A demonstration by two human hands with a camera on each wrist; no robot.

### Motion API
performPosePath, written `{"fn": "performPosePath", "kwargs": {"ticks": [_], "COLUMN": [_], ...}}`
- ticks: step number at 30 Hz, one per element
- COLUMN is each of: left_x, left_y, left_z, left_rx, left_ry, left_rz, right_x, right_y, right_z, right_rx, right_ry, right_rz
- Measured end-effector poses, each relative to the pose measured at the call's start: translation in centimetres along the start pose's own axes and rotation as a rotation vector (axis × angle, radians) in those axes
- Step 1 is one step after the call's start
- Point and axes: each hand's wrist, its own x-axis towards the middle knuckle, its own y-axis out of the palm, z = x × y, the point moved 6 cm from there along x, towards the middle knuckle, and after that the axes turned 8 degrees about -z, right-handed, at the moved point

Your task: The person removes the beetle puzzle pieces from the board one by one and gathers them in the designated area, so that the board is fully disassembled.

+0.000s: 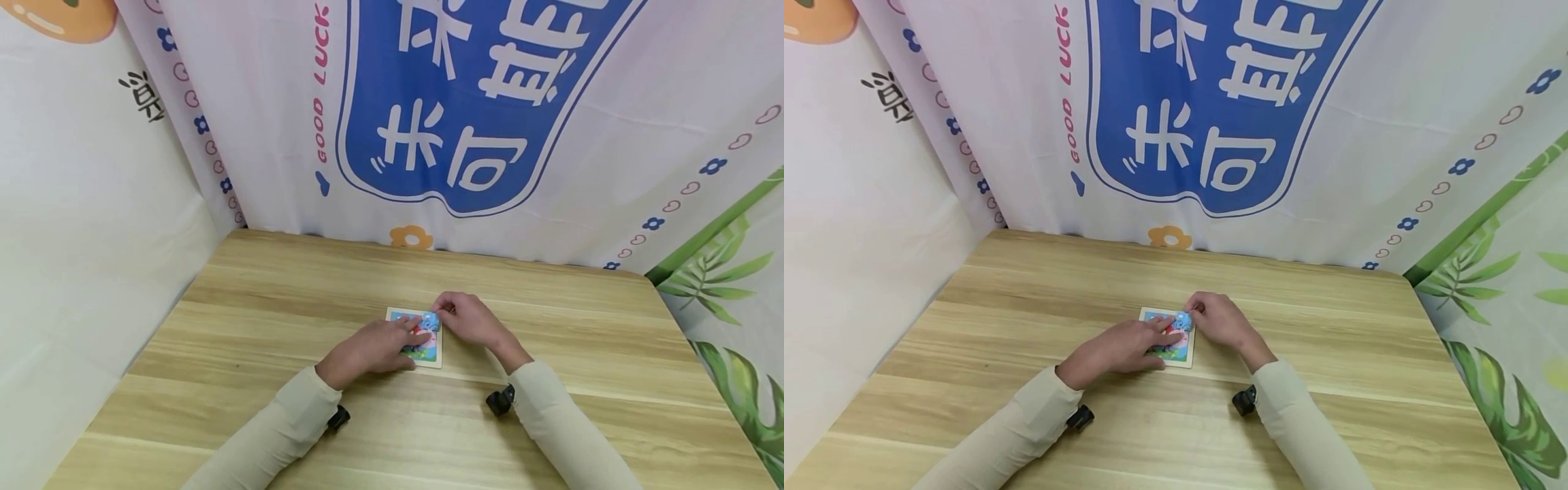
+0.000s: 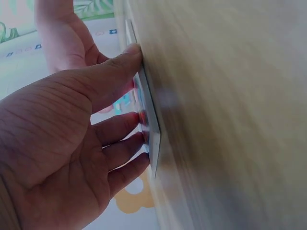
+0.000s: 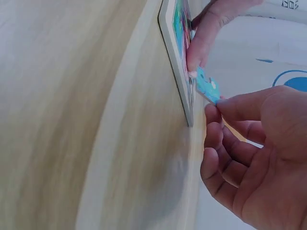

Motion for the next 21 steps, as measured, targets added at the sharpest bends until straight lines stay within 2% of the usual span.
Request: {"fn": "performPosePath", "kwargs": {"ticks": [6, 9, 13, 21], "left_x": [-0.2, -0.1, -0.1, -0.2], "left_y": [-0.1, -0.1, -0.1, -0.1], "left_z": [0.0, 0.0, -0.1, -0.2], "left_rx": [0.022, 0.021, 0.03, 0.046], "left_ry": [0.052, 0.052, 0.046, 0.042], "left_rz": [-0.047, -0.059, -0.064, -0.078], "right_x": [-0.4, -0.8, -1.3, -3.0], "right_y": [-1.7, -2.6, -4.1, -8.4], "right_z": [-1.3, -2.3, -3.7, -7.3], "right_rx": [0.014, -0.015, -0.045, -0.074], "right_ry": [0.062, 0.088, 0.08, 0.098], "right_rz": [-0.029, -0.021, -0.017, -0.028]}}
